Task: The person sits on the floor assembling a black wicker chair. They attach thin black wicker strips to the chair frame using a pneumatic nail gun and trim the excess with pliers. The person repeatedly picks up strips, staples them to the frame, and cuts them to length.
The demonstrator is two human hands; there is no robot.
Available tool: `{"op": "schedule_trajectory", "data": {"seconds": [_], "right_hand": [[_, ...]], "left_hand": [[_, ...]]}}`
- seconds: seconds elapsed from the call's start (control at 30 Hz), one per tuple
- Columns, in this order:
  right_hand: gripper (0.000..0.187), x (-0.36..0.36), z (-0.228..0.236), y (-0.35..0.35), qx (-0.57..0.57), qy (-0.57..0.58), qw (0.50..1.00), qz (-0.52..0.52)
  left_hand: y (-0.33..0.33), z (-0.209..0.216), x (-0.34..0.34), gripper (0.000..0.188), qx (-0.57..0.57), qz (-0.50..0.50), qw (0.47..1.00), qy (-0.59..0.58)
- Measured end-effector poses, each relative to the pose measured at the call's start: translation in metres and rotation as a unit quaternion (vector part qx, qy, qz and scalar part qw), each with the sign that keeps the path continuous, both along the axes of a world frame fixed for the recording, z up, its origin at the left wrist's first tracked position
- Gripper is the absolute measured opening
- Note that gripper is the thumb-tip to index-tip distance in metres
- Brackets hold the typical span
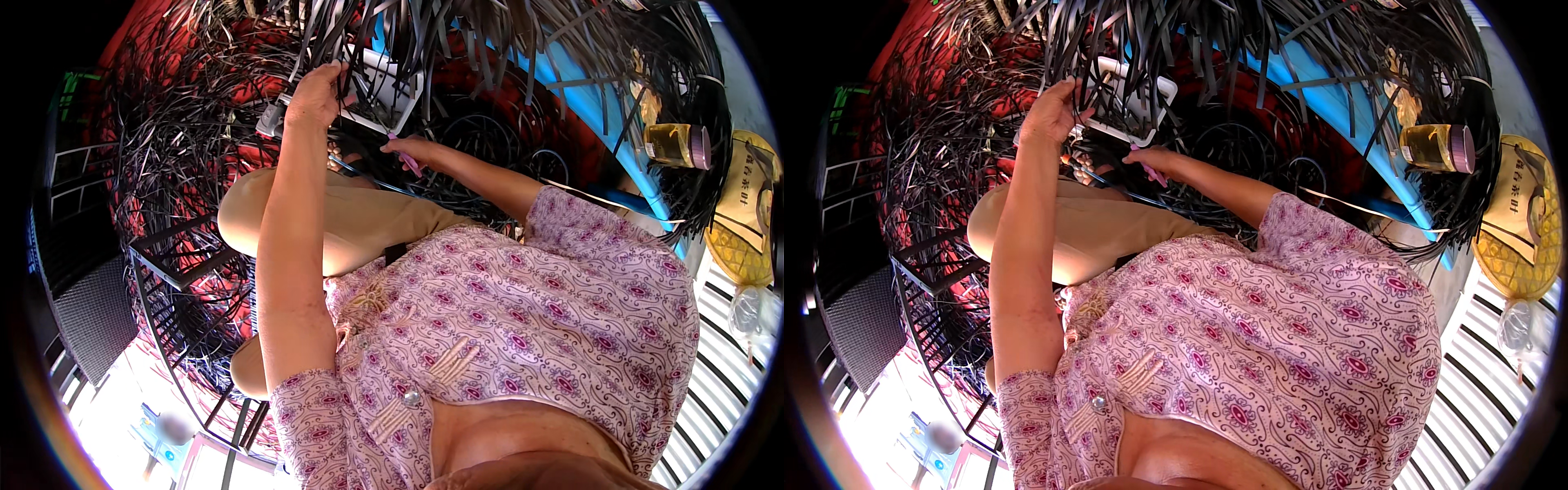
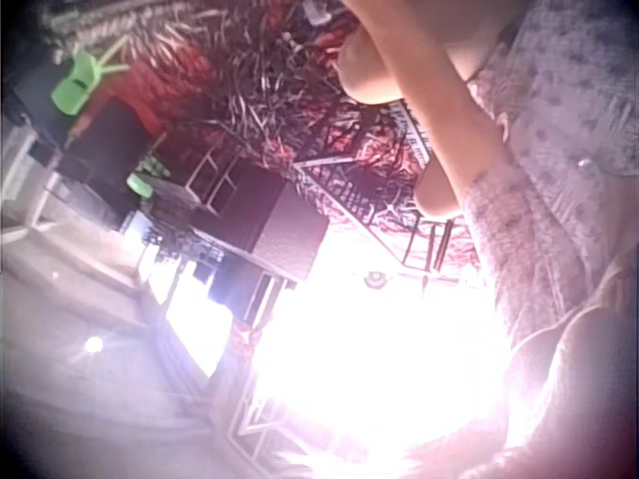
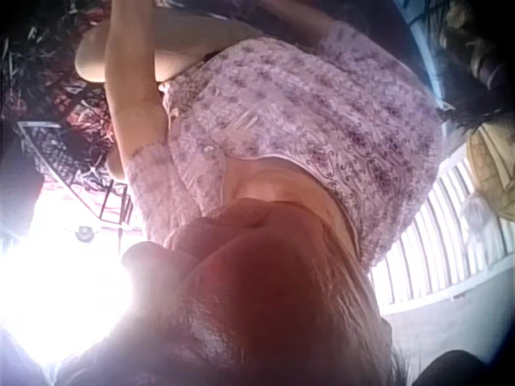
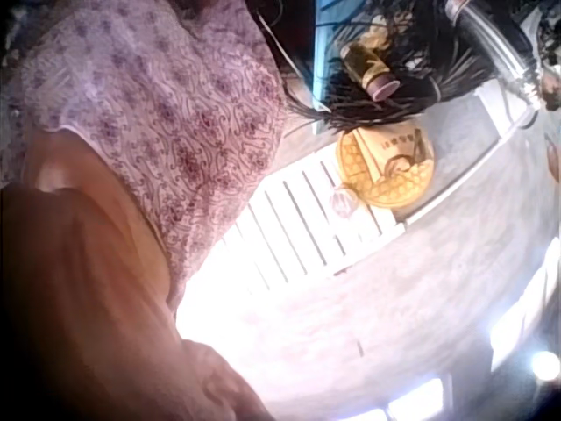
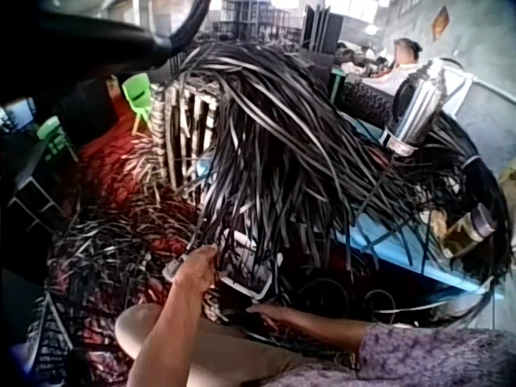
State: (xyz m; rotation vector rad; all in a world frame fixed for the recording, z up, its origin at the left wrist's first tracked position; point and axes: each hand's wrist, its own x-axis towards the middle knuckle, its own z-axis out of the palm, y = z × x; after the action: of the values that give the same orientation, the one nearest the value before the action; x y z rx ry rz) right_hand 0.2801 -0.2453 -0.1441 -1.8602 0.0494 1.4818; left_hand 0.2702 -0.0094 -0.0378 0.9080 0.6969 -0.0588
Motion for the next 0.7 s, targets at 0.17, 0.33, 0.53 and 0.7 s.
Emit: {"op": "schedule_trajectory", "data": {"seconds": [0.17, 0.33, 0.53, 0.7], "right_hand": [[0.051, 0.001, 0.003, 0.004, 0.026, -0.061, 0.998, 0.012], [0.057, 0.046, -0.022, 0.008, 0.026, -0.248, 0.962, 0.109], [0.053, 0.068, -0.024, 0.045, -0.026, -0.260, 0.956, 0.132], [0.046, 0.080, -0.068, 0.052, -0.037, -0.237, 0.961, 0.139]], "left_hand": [[0.000, 0.019, -0.004, 0.014, -0.059, 0.028, 0.996, -0.061], [0.028, 0.051, -0.050, 0.018, -0.023, 0.046, 0.989, -0.140], [0.021, 0.092, -0.144, 0.019, -0.136, 0.103, 0.950, -0.260], [0.001, 0.103, -0.194, 0.018, -0.162, 0.166, 0.931, -0.283]]}}
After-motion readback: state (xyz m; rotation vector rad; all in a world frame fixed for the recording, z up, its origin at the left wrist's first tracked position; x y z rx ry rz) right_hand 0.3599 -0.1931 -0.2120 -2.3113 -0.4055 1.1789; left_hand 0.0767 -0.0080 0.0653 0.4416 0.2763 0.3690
